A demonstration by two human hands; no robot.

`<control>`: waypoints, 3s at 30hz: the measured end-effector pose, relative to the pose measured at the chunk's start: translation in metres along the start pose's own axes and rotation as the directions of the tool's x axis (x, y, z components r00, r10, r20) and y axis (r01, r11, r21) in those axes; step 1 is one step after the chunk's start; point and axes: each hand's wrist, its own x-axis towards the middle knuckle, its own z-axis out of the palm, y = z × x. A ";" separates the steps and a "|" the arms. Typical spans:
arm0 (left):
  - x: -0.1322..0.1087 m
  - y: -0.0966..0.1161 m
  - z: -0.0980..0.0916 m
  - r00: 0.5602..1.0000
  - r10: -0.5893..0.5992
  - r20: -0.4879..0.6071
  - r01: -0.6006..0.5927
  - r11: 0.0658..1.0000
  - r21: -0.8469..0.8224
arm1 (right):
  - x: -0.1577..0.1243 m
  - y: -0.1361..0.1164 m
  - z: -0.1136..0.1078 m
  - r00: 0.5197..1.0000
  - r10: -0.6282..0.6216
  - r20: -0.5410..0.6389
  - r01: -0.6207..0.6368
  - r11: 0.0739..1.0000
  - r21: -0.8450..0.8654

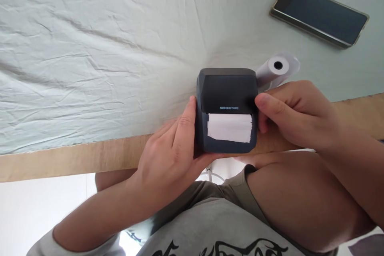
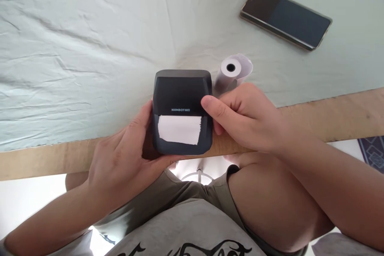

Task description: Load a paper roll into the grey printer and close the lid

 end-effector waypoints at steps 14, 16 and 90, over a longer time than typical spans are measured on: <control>-0.004 0.005 0.007 0.995 -0.040 -0.088 0.042 0.999 0.027 | 0.000 0.001 0.002 0.999 -0.039 -0.036 0.039 0.999 -0.005; -0.005 0.007 0.008 0.991 -0.006 -0.131 0.018 0.996 0.090 | 0.000 0.002 0.003 0.998 -0.056 -0.041 0.056 0.998 0.000; 0.003 0.000 0.000 0.999 -0.023 0.035 0.024 0.999 -0.024 | 0.053 -0.045 -0.037 0.995 -0.097 0.019 0.086 0.749 -0.657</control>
